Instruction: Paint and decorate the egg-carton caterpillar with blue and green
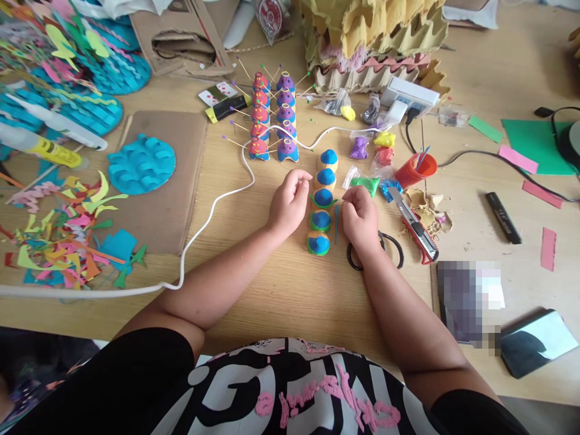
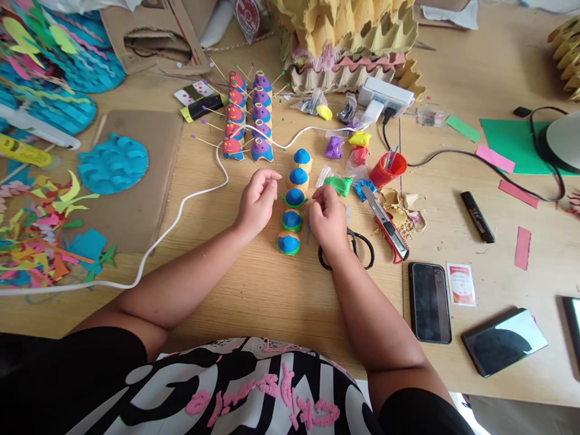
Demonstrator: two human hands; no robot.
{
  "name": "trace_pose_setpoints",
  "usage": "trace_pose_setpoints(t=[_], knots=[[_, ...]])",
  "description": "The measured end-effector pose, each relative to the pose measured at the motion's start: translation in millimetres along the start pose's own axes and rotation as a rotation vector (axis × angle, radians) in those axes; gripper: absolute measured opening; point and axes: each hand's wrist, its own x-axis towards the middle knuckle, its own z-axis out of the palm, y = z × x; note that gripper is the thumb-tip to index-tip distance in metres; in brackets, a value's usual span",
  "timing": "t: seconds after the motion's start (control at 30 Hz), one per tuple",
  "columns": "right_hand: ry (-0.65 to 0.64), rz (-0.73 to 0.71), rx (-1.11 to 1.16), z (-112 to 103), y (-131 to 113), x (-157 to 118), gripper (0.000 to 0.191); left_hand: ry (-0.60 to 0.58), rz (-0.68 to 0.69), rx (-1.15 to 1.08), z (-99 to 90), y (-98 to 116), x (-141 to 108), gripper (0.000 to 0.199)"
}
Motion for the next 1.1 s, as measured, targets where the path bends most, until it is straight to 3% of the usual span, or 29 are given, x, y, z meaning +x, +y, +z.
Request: trace_pose_setpoints(t=[0.13, 0.43, 1.1], knots=[[-0.016, -0.033, -0.039, -2, -7, -1, 0.008, 0.0, -0.004, 0.003, -0.4, 3, -1, 0.012], [-0.061, 0.039, -0.11, -2, -12, -2, 0.013, -0.014, -0.014, 0.022, 0.1, 5, -1, 0.019], [-0.062, 0.029, -0.147, -2, -14, -2, 0.014, -0.018, -0.013, 0.038, 0.9, 5, -1, 0.012]])
